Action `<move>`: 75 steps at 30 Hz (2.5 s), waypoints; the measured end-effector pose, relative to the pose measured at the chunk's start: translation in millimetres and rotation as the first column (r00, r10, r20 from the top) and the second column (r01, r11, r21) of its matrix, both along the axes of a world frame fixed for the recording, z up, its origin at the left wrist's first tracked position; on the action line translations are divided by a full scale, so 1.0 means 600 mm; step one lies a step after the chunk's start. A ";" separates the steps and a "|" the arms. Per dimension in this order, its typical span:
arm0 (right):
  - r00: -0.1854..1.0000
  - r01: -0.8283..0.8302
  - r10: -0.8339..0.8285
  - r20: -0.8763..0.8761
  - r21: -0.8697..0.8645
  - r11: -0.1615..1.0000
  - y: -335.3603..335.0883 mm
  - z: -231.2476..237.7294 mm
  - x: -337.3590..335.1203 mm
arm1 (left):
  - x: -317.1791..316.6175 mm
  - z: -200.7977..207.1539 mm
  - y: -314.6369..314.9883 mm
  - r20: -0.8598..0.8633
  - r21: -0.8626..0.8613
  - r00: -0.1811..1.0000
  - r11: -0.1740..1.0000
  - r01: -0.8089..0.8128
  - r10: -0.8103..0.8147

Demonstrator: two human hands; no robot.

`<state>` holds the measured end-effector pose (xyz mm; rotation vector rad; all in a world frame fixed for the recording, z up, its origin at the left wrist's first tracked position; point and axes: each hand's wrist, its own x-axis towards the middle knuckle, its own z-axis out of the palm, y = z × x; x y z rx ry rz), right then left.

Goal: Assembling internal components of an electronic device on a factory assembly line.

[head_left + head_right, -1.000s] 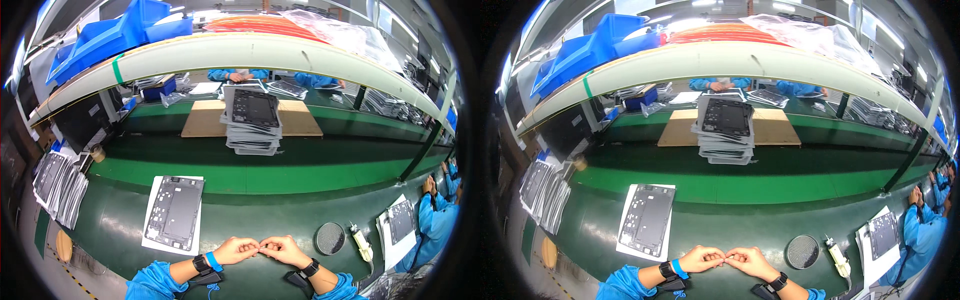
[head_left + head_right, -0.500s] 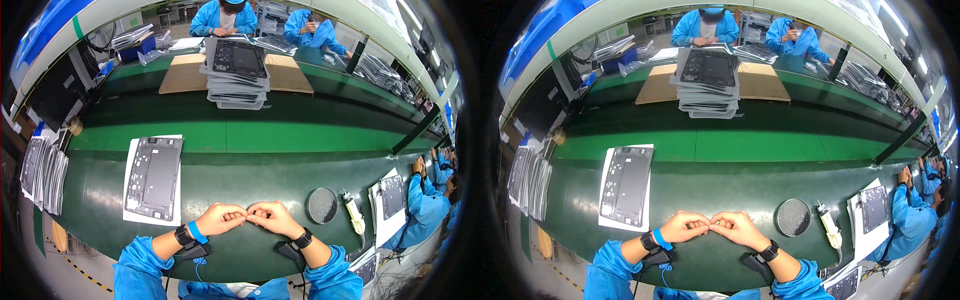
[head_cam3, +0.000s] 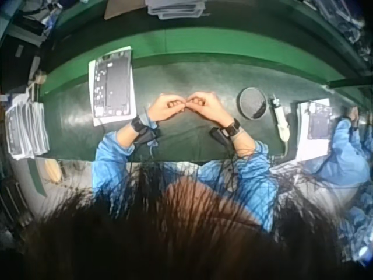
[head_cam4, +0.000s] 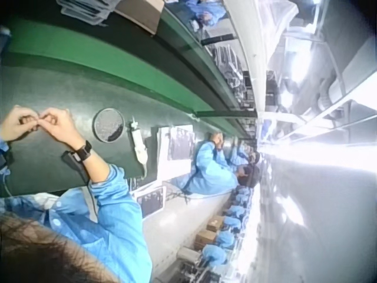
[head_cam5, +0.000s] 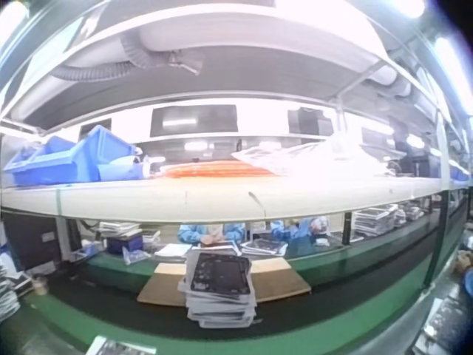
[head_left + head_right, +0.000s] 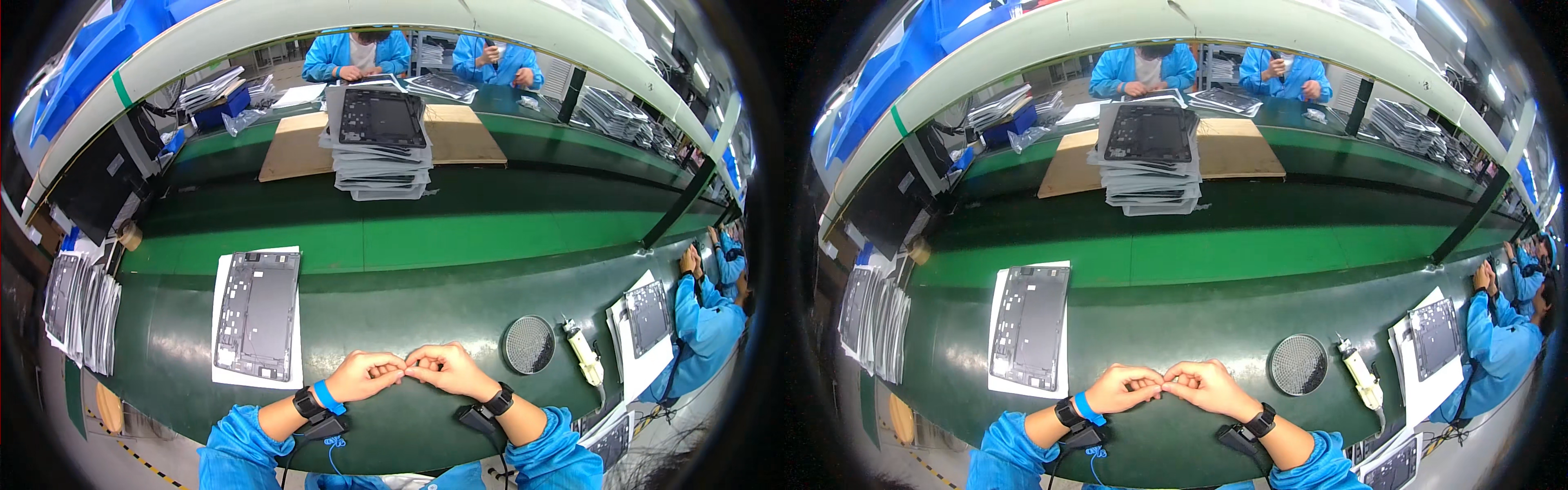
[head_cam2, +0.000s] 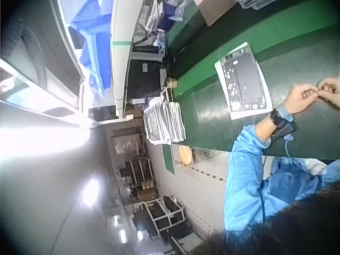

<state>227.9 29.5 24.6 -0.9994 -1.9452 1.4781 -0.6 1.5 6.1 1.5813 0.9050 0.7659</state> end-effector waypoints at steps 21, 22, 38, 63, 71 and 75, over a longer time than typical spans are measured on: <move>0.834 0.369 -0.416 -0.362 -0.194 0.909 0.010 -0.010 0.007 | 0.008 0.019 -0.011 0.097 -0.168 0.993 0.985 -0.047 0.064; 0.844 0.346 -0.384 -0.375 -0.168 0.923 0.007 -0.003 0.005 | 0.008 0.022 -0.013 0.180 -0.197 0.976 0.977 -0.088 0.124; 0.998 0.018 -0.012 -0.068 0.091 0.996 0.002 -0.005 0.013 | 0.009 -0.009 -0.003 -0.018 -0.049 0.999 0.998 0.039 -0.040; 0.992 -0.042 0.043 -0.118 0.011 0.999 0.004 0.005 0.016 | 0.003 0.017 -0.007 0.005 -0.052 0.999 0.998 0.037 -0.037; 0.987 -0.044 0.047 -0.154 0.023 0.999 0.006 0.001 0.016 | -0.004 0.012 -0.003 -0.014 -0.016 0.999 0.999 0.051 -0.051; 0.987 -0.033 0.032 -0.160 -0.005 0.999 0.010 0.006 0.011 | -0.002 0.018 -0.002 -0.022 -0.025 0.999 0.999 0.024 -0.025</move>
